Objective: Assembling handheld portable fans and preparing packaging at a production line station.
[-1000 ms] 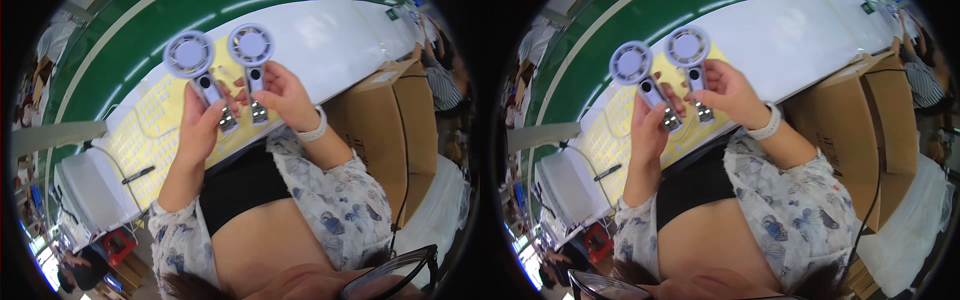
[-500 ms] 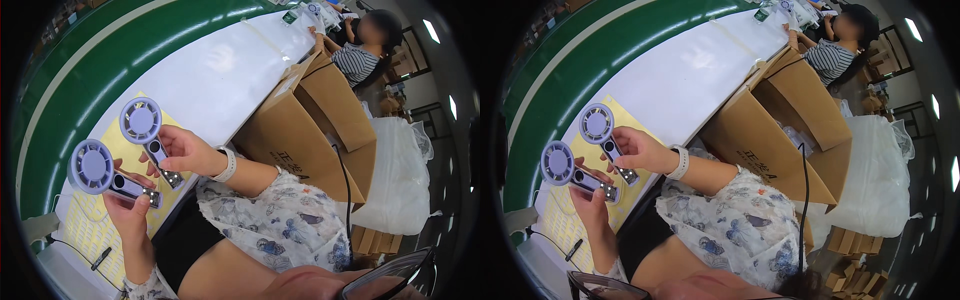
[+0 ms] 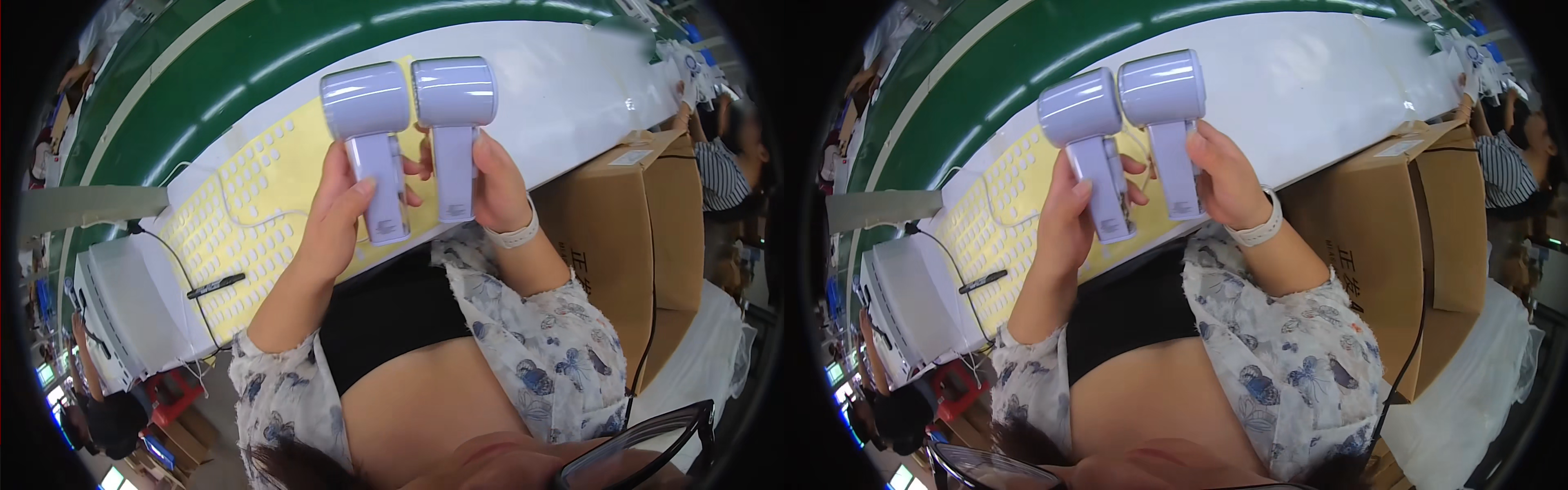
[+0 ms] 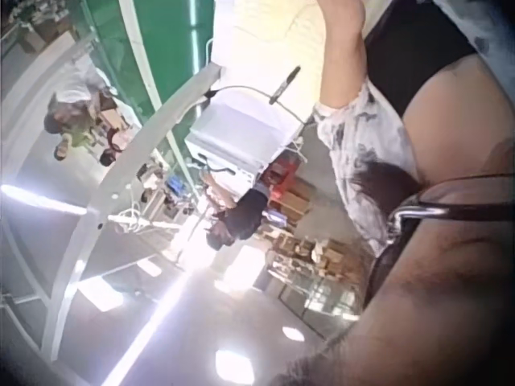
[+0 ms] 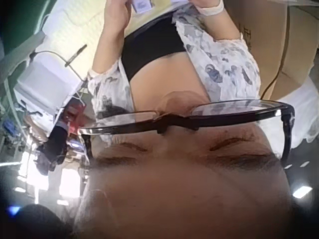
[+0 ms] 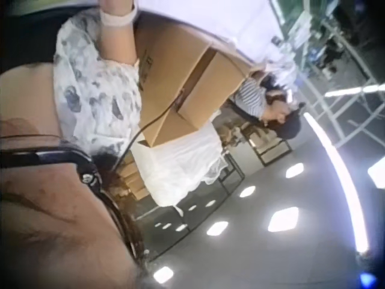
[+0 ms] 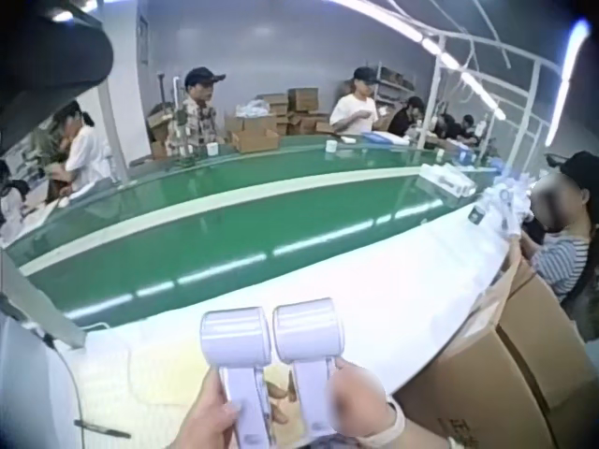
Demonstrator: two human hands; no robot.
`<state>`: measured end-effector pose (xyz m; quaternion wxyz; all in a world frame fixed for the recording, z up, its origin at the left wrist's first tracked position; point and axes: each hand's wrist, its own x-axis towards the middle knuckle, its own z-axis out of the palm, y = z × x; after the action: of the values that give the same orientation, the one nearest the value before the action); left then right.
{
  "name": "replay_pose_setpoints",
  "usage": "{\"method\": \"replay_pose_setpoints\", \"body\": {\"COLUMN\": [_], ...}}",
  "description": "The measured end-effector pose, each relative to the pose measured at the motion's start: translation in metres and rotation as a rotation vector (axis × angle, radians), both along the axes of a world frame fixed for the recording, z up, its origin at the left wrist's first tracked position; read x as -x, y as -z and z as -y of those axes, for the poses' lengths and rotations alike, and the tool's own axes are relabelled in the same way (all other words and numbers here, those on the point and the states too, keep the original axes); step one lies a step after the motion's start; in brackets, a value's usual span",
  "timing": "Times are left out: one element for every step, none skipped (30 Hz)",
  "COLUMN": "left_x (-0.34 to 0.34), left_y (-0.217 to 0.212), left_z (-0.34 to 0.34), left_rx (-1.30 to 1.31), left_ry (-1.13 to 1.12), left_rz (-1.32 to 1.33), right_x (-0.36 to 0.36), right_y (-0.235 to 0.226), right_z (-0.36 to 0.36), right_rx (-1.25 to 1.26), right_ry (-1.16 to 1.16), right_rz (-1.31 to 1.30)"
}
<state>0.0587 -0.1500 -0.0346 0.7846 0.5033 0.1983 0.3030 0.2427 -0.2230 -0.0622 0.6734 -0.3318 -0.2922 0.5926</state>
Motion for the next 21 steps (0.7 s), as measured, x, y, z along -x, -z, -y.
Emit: {"method": "replay_pose_setpoints", "body": {"left_x": [0.0,0.002,0.001,0.0,-0.001,-0.002,-0.004,-0.006,-0.007,-0.007,-0.006,-0.005,-0.005,-0.005,-0.005,-0.005,-0.005,-0.005,-0.004,-0.004,-0.005], "left_y": [-0.002,-0.002,-0.004,-0.005,-0.005,-0.005,-0.005,-0.004,-0.004,-0.003,-0.003,-0.002,-0.002,-0.002,-0.002,-0.003,-0.003,-0.002,-0.002,-0.001,-0.001], "left_z": [0.001,0.002,0.001,0.001,0.001,0.001,0.001,0.001,0.001,0.0,0.0,-0.001,-0.002,-0.003,-0.003,-0.004,-0.005,-0.005,-0.005,-0.005,-0.005], "left_rx": [0.003,0.004,-0.004,-0.01,-0.015,-0.012,-0.001,0.01,0.022,0.028,0.041,0.055,0.066,0.07,0.073,0.076,0.078,0.081,0.069,0.057,0.044], "left_ry": [0.037,0.027,0.022,0.018,0.016,0.019,-0.001,-0.016,-0.031,-0.023,-0.014,-0.005,0.006,0.015,0.03,0.045,0.059,0.066,0.07,0.074,0.078], "left_rz": [0.005,-0.007,-0.013,-0.018,-0.023,-0.03,-0.044,-0.058,-0.071,-0.076,-0.08,-0.083,-0.083,-0.084,-0.082,-0.079,-0.076,-0.077,-0.077,-0.076,-0.076], "right_x": [-0.001,0.0,0.0,-0.001,-0.002,-0.002,-0.002,-0.001,-0.001,0.0,0.0,0.001,0.0,0.0,-0.001,-0.002,-0.002,-0.003,-0.003,-0.003,-0.003], "right_y": [0.0,0.001,-0.001,-0.002,-0.004,-0.006,-0.01,-0.015,-0.019,-0.02,-0.018,-0.017,-0.016,-0.015,-0.015,-0.015,-0.015,-0.014,-0.015,-0.015,-0.016], "right_z": [0.0,0.0,-0.001,-0.002,-0.002,-0.003,-0.003,-0.004,-0.005,-0.006,-0.005,-0.005,-0.006,-0.006,-0.006,-0.006,-0.006,-0.006,-0.005,-0.005,-0.005], "right_rx": [0.01,0.023,0.021,0.022,0.025,0.03,0.035,0.048,0.062,0.077,0.083,0.075,0.065,0.055,0.058,0.057,0.056,0.055,0.057,0.043,0.028], "right_ry": [0.008,0.019,0.017,0.007,-0.002,-0.009,-0.006,-0.008,-0.011,-0.013,-0.006,-0.02,-0.032,-0.045,-0.036,-0.042,-0.049,-0.057,-0.051,-0.05,-0.049], "right_rz": [0.003,0.008,-0.001,0.008,0.018,0.028,0.022,0.004,-0.013,-0.03,-0.034,-0.062,-0.087,-0.112,-0.113,-0.122,-0.131,-0.141,-0.142,-0.138,-0.134]}}
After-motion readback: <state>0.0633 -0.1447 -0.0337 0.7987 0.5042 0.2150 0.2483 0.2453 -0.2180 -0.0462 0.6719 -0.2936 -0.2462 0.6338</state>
